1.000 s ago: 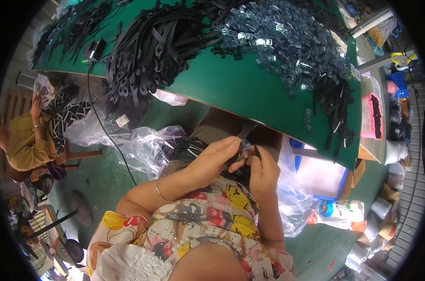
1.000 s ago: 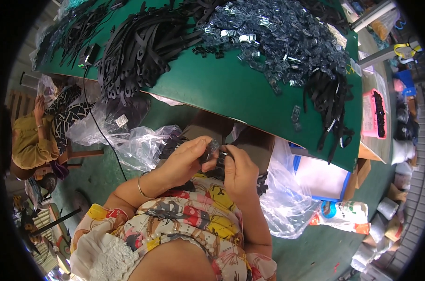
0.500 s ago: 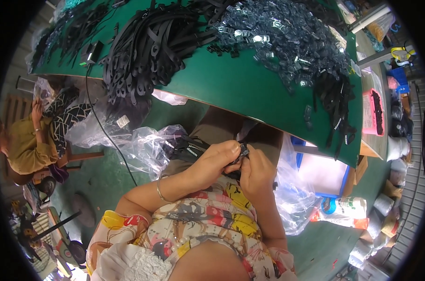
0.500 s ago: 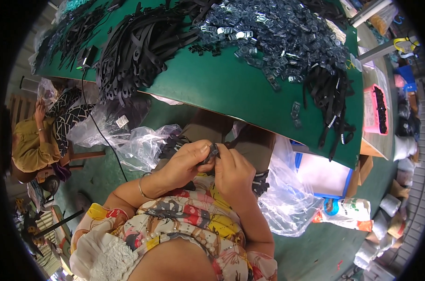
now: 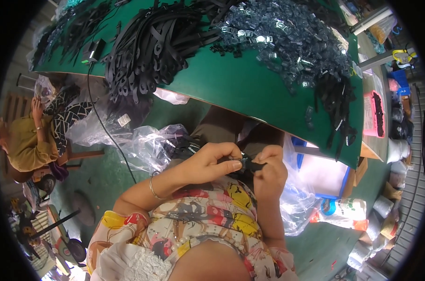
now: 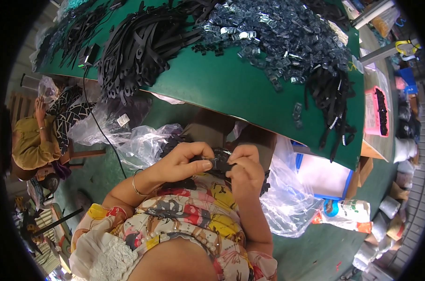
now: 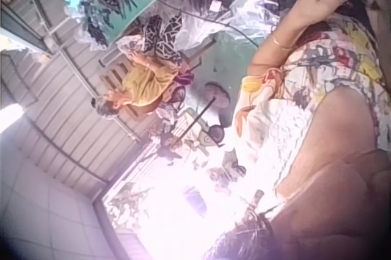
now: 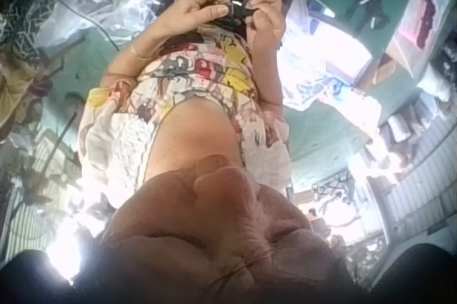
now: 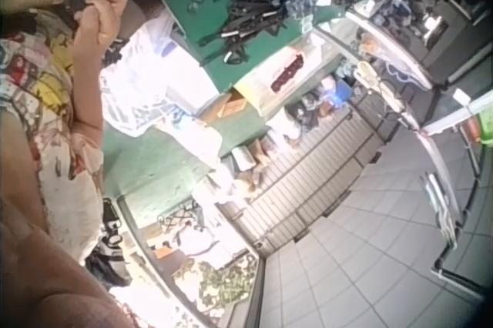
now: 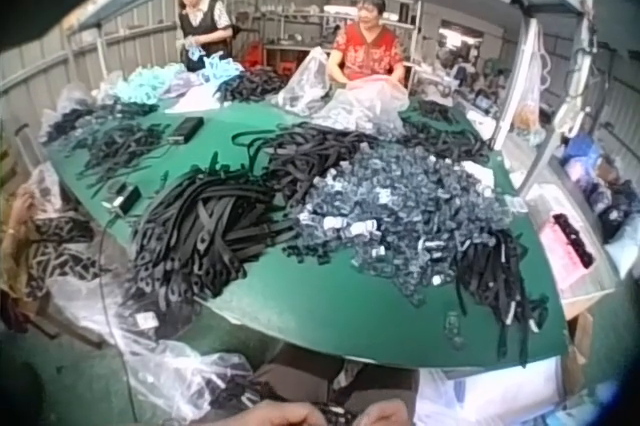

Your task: The person assembles small clear plastic components onto black plastic straps by hand at a factory workbench.

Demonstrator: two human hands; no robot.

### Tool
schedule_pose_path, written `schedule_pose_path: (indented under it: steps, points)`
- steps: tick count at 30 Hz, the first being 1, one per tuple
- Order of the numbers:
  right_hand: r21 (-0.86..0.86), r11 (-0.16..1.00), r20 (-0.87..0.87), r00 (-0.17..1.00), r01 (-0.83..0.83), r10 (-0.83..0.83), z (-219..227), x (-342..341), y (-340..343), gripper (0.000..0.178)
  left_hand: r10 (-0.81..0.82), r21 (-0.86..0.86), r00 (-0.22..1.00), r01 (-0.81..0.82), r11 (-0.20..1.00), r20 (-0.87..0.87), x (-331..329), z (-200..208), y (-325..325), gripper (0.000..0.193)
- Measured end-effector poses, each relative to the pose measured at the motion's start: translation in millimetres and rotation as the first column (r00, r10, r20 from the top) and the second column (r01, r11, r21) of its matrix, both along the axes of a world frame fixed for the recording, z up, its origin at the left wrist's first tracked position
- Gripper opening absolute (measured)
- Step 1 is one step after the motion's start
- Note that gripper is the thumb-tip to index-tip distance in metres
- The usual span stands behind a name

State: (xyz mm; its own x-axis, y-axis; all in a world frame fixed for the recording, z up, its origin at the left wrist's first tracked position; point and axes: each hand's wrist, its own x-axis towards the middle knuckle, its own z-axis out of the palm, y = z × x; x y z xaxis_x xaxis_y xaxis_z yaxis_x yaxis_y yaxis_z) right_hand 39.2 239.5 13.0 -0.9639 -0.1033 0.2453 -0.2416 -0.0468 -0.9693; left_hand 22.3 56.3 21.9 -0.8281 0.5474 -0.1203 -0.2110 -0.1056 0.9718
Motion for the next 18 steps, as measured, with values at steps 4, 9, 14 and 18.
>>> schedule_pose_path:
  steps: [4, 9, 14, 18]
  points:
    - [-0.570, 0.799, 0.121, 0.943, -0.191, 0.311, -8, -4, -3, 0.017, 0.034, 0.045, 0.999, -0.034, 0.998, -0.012, 6, 0, 2, 0.014]
    - [-0.129, 0.979, 0.174, 0.969, -0.155, 0.176, -6, -8, -3, 0.014, 0.035, 0.149, 0.986, -0.060, 0.987, 0.162, -2, 7, -1, 0.015]
    - [0.259, 0.951, -0.007, 0.984, -0.171, 0.179, -6, -9, 0, 0.026, -0.070, 0.248, 0.968, 0.008, 0.969, 0.241, -2, 5, -5, 0.017]
    - [0.262, 0.952, -0.047, 0.983, -0.157, 0.175, -9, -10, 1, 0.025, -0.028, 0.172, 0.993, 0.008, 0.985, 0.114, -6, 11, -3, 0.016]
